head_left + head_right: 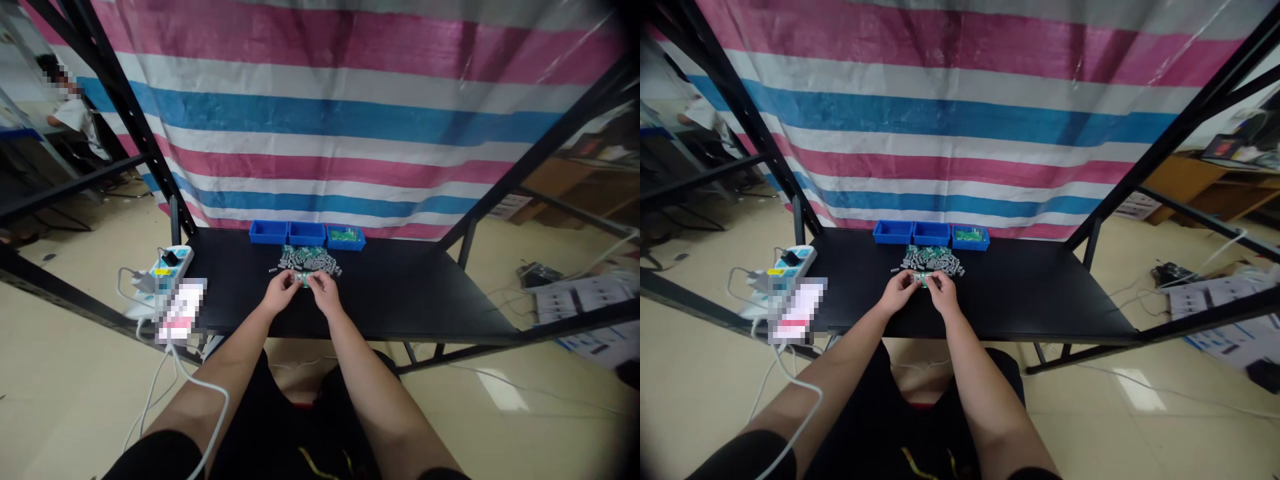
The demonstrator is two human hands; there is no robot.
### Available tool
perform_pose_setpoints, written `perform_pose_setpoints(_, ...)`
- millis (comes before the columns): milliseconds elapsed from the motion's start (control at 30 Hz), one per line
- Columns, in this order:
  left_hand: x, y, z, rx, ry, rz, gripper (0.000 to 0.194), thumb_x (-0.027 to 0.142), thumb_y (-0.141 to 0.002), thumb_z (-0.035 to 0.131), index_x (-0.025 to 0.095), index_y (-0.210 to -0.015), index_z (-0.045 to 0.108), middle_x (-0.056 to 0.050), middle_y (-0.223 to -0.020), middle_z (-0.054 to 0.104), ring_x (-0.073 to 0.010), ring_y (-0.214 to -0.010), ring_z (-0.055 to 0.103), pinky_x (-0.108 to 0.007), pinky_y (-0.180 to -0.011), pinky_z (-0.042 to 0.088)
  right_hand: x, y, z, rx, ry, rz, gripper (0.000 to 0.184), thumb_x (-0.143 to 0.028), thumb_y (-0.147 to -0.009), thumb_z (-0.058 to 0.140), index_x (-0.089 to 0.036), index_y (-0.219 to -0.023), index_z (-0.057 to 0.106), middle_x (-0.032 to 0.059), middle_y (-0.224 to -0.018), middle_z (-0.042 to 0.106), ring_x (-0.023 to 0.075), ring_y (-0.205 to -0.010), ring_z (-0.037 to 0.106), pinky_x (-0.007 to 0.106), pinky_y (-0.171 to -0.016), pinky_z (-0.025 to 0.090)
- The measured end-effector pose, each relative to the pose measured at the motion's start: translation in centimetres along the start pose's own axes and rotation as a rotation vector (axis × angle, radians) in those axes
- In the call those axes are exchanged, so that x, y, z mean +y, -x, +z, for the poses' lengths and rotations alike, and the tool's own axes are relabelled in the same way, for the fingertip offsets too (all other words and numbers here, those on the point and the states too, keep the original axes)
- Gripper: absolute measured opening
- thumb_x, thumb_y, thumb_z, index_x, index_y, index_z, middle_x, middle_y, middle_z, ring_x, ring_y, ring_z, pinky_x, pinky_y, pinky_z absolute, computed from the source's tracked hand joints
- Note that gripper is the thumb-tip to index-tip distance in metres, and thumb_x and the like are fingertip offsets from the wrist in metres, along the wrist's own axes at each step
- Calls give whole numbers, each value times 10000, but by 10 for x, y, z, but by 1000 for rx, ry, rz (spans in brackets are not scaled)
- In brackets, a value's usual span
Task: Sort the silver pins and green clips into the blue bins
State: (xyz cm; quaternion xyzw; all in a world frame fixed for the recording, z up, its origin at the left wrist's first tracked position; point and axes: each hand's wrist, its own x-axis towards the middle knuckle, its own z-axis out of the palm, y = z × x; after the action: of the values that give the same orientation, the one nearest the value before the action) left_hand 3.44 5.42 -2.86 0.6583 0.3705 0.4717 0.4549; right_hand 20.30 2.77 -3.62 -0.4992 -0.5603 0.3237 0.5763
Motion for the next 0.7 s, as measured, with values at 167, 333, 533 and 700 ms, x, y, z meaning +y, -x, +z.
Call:
perform_pose_setpoints(167,3,0,-3,27,-2,-22,317,472,-903,601,163,-872,666,-1,-700,597,-143,-658,546,-260,-660,460,1,-1,-3,53,36,-13,291,-511,-845,641,-224,-819,675,-4,-713,592,162,-625,520,275,-614,420)
perform_pose_setpoints(333,5,1,-4,110,-165,113,268,431,-908,605,181,-903,700,-35,-818,651,-173,-767,574,-284,-750,464,-3,3,-2,-52,100,-36,287,-505,-851,639,-226,-849,707,-56,-537,395,124,-498,355,257,-522,313)
perform_pose_setpoints(533,9,4,-2,131,-212,138,240,417,-886,628,194,-845,706,-38,-792,650,-183,-740,564,-294,-737,446,-6,4,-1,-44,142,-73,302,-497,-889,587,-222,-806,678,-40,-573,485,131,-532,429,257,-548,355)
perform_pose_setpoints(700,6,0,-3,230,-221,59,298,451,-881,604,178,-786,678,-23,-730,633,-175,-704,554,-289,-709,436,-2,-2,2,45,178,-46,354,-519,-892,558,-207,-751,649,-24,-601,535,142,-563,480,259,-577,388)
